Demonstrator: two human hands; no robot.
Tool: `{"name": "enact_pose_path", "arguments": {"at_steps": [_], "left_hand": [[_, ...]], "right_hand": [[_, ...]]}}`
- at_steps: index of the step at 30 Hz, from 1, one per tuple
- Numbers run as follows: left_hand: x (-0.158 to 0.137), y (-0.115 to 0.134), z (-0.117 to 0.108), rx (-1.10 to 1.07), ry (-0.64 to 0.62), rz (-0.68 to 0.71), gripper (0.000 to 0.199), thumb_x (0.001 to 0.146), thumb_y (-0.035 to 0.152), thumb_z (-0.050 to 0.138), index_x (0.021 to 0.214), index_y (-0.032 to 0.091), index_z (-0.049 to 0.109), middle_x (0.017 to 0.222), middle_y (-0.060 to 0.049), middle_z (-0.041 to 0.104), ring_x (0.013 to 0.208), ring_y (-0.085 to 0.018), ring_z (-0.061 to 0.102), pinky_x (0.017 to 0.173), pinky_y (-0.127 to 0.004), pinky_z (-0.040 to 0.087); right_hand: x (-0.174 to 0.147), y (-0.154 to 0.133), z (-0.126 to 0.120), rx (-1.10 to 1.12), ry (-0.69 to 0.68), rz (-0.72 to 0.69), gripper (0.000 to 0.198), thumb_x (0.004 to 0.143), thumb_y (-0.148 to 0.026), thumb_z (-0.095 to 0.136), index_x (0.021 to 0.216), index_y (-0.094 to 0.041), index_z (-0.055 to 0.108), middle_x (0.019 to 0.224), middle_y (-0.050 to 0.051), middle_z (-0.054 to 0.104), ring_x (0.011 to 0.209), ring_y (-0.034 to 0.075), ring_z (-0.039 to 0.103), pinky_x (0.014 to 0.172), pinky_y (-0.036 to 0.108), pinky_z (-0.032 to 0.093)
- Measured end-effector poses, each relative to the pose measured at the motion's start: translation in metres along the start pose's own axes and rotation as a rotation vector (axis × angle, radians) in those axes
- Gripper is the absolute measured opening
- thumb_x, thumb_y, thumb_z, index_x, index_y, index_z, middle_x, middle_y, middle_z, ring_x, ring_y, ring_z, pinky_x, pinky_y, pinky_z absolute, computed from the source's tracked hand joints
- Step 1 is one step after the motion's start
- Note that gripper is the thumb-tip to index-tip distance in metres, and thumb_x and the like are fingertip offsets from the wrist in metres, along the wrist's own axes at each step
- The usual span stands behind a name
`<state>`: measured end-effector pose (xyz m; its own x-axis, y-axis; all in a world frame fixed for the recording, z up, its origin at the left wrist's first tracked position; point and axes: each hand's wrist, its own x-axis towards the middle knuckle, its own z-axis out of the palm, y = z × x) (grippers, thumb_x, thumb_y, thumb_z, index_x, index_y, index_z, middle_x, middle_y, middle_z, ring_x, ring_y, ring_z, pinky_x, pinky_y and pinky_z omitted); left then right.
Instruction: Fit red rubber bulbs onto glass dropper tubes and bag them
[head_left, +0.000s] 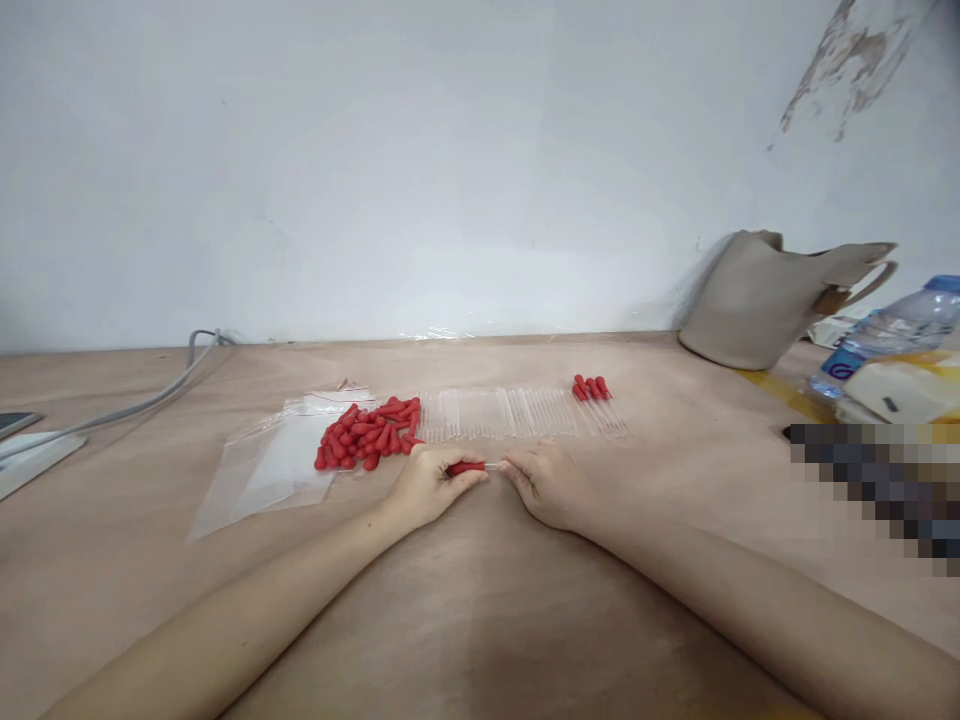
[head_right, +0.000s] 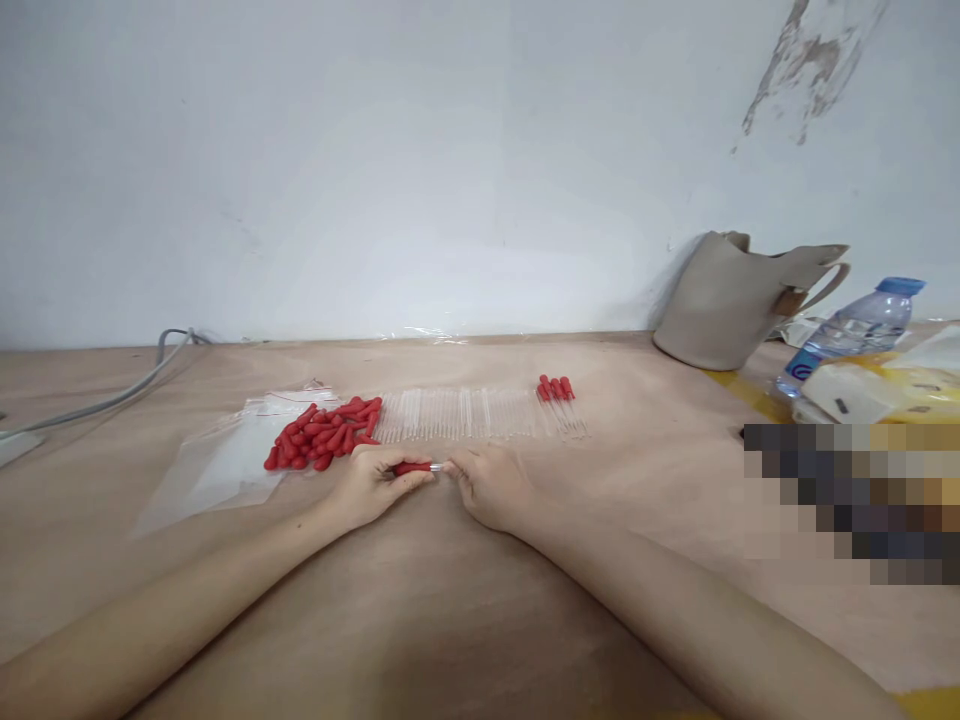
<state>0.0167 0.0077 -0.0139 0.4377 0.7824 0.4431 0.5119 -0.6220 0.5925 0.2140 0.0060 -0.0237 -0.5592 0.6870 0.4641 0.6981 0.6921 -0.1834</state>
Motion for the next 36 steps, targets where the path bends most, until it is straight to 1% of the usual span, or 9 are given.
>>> {"name": "enact_pose_path", "arguments": {"at_steps": [6,9,11,13,16,18,21,27,36], "left_hand": [[0.002,0.003,-0.002,0.013,0.042,0.049,0.014,0.078,0.026,0.061,0.086,0.016,0.067,0.081,-0.004,0.069,0.072,-0.015,0.063,0.065,-0.024,0.049],[0.000,0.004,-0.005,0.082,0.107,0.066,0.021,0.077,0.025,0.061,0.097,0.017,0.062,0.084,-0.004,0.066,0.072,-0.014,0.060,0.067,-0.024,0.049],[-0.001,0.003,-0.009,0.131,0.149,0.041,0.034,0.076,0.023,0.062,0.108,0.018,0.055,0.087,-0.004,0.060,0.069,-0.013,0.057,0.065,-0.025,0.049],[-0.002,0.001,-0.011,0.170,0.149,-0.006,0.043,0.074,0.023,0.062,0.115,0.018,0.048,0.089,-0.004,0.055,0.066,-0.012,0.054,0.060,-0.024,0.048],[-0.002,-0.003,-0.013,0.206,0.097,-0.045,0.035,0.076,0.025,0.059,0.109,0.018,0.050,0.085,-0.002,0.049,0.063,-0.011,0.051,0.059,-0.025,0.047],[-0.001,-0.004,-0.013,0.213,0.059,-0.043,0.026,0.077,0.025,0.057,0.102,0.018,0.054,0.081,-0.001,0.048,0.060,-0.011,0.049,0.060,-0.025,0.046],[0.000,-0.004,-0.011,0.201,0.036,-0.044,0.021,0.078,0.025,0.056,0.098,0.018,0.057,0.082,-0.001,0.049,0.058,-0.010,0.049,0.061,-0.026,0.045],[0.000,-0.004,-0.012,0.205,0.023,-0.070,0.020,0.078,0.025,0.057,0.095,0.017,0.059,0.077,0.000,0.049,0.058,-0.010,0.049,0.061,-0.026,0.045],[0.000,-0.003,-0.012,0.191,0.025,-0.068,0.018,0.078,0.027,0.057,0.093,0.018,0.060,0.075,0.000,0.050,0.058,-0.010,0.049,0.061,-0.025,0.045]], "right_hand": [[0.003,0.000,-0.013,0.074,-0.053,-0.029,0.027,0.092,-0.026,0.032,0.084,-0.017,0.056,0.079,0.004,0.060,0.069,0.014,0.053,0.063,0.026,0.038],[0.003,0.010,-0.017,0.145,-0.004,-0.032,0.024,0.091,-0.024,0.032,0.093,-0.017,0.055,0.086,0.005,0.060,0.077,0.015,0.054,0.068,0.026,0.041],[0.004,0.024,-0.020,0.156,0.097,0.079,0.022,0.090,-0.024,0.034,0.094,-0.017,0.054,0.086,0.006,0.061,0.078,0.016,0.055,0.069,0.026,0.041],[0.005,0.042,-0.026,0.098,0.209,0.300,0.021,0.088,-0.025,0.037,0.091,-0.017,0.055,0.080,0.005,0.062,0.071,0.016,0.056,0.064,0.026,0.040],[0.004,0.069,-0.039,-0.011,0.236,0.643,0.021,0.083,-0.031,0.042,0.087,-0.018,0.058,0.075,0.004,0.063,0.062,0.016,0.055,0.056,0.026,0.035],[0.003,0.081,-0.047,-0.073,0.198,0.762,0.025,0.081,-0.039,0.045,0.075,-0.019,0.058,0.069,0.004,0.063,0.060,0.017,0.055,0.054,0.026,0.033],[0.000,0.094,-0.052,-0.150,0.153,0.837,0.030,0.081,-0.041,0.043,0.066,-0.018,0.056,0.067,0.006,0.062,0.062,0.019,0.055,0.054,0.028,0.032],[-0.003,0.110,-0.047,-0.230,0.115,0.947,0.028,0.081,-0.036,0.040,0.069,-0.016,0.057,0.070,0.012,0.061,0.069,0.024,0.058,0.058,0.031,0.035],[-0.006,0.116,-0.042,-0.240,0.039,0.986,0.034,0.077,-0.047,0.045,0.070,-0.017,0.059,0.072,0.013,0.061,0.076,0.030,0.059,0.061,0.036,0.038]]}}
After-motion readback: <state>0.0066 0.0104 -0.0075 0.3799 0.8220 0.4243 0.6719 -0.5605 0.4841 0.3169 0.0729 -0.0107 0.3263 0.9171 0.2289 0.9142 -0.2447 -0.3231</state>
